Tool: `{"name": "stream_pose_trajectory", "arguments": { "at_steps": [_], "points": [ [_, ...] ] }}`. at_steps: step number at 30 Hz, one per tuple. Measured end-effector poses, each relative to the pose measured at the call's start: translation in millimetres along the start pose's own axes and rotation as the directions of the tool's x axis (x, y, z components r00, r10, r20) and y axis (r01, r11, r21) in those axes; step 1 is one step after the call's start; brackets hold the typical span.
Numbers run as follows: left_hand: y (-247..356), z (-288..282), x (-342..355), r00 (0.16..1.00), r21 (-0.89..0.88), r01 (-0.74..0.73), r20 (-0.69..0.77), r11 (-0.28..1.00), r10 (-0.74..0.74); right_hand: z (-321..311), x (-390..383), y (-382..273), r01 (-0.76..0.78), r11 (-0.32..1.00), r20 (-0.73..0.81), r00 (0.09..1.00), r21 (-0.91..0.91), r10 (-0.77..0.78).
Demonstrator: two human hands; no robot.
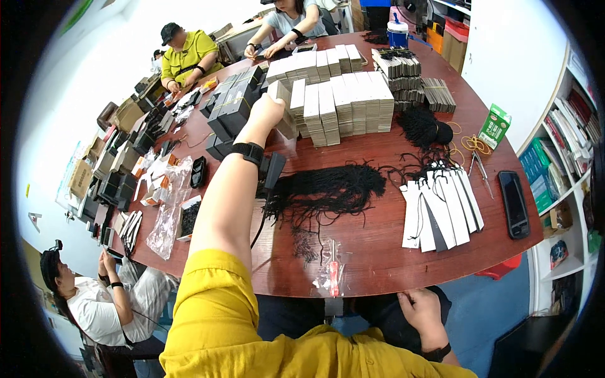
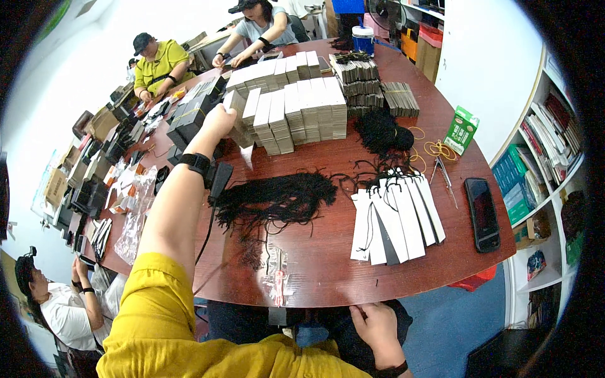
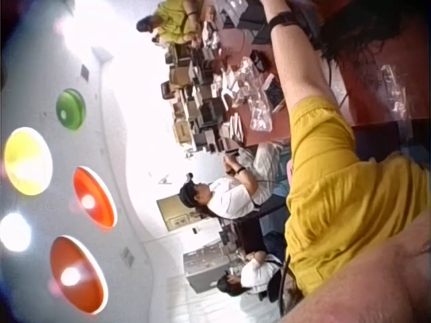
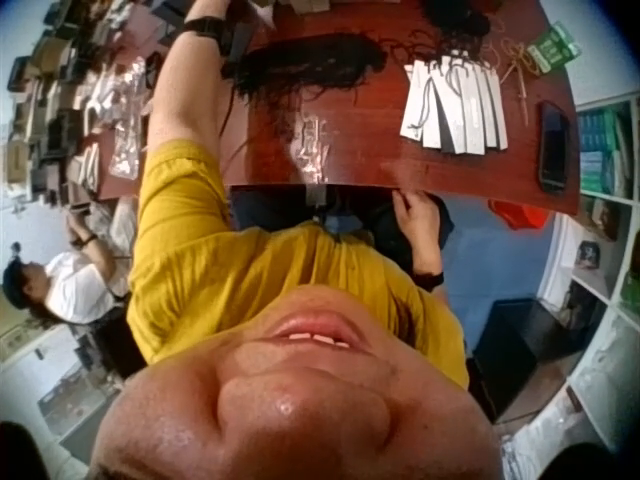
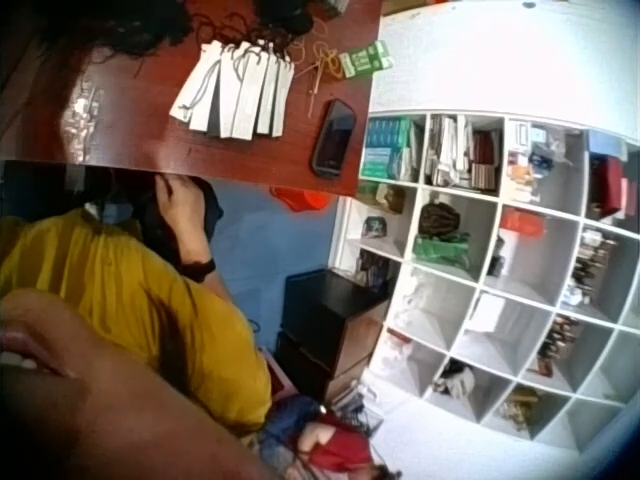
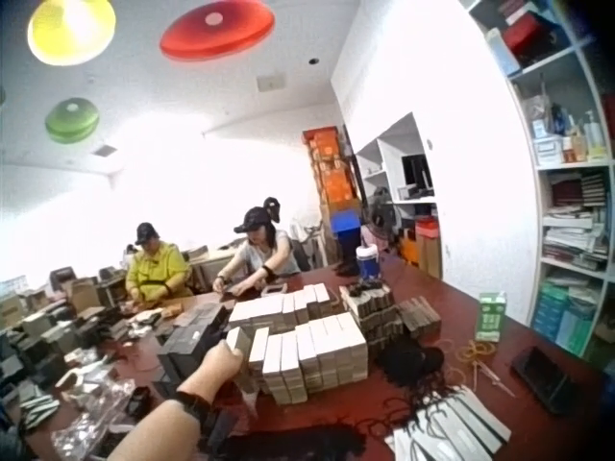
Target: Assembling tags by tying strings to cards and then packing finished items and boxes.
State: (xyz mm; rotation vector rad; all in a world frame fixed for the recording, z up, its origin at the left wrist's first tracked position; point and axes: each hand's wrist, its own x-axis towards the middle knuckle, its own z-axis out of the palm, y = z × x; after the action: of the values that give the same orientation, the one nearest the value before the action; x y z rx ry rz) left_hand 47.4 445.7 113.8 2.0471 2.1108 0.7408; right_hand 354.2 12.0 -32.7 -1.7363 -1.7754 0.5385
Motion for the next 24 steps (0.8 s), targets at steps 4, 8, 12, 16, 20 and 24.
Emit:
{"name": "stream_pose_trajectory", "arguments": {
  "at_steps": [4, 8, 12, 16, 20, 24],
  "points": [
    [9.0, -52.7, -39.7, 0.996, 0.166, -0.081, 0.036, 0.983, 0.076, 2.1, -6.2, -4.3, -0.037, 0.999, 0.005, 0.999, 0.020, 0.037],
    [-11.4, -125.4, -119.4, 0.975, 0.049, -0.202, 0.104, 0.978, 0.196, -7.3, -12.3, -22.1, -0.054, 0.988, 0.061, 0.997, 0.144, 0.046],
    [-51.9, -177.5, -228.5, 0.960, -0.009, -0.269, 0.078, 0.963, 0.268, -51.7, -20.5, -70.2, -0.204, 0.907, 0.667, 0.738, 0.368, -0.105],
    [-79.8, -174.1, -313.1, 0.938, 0.146, -0.347, 0.060, 0.927, 0.342, -71.9, 7.8, -147.9, 0.251, 0.859, 0.554, 0.676, 0.447, -0.486],
    [-93.8, -151.8, -350.3, 0.979, 0.007, -0.166, 0.121, 0.986, 0.164, -27.5, 53.6, -221.6, 0.282, 0.838, 0.454, 0.737, 0.468, -0.501],
    [-118.8, -153.5, -352.3, 0.980, -0.149, -0.157, 0.102, 0.976, 0.173, 53.9, 96.3, -273.3, 0.355, 0.886, 0.267, 0.860, 0.299, -0.435]
  ]
}}
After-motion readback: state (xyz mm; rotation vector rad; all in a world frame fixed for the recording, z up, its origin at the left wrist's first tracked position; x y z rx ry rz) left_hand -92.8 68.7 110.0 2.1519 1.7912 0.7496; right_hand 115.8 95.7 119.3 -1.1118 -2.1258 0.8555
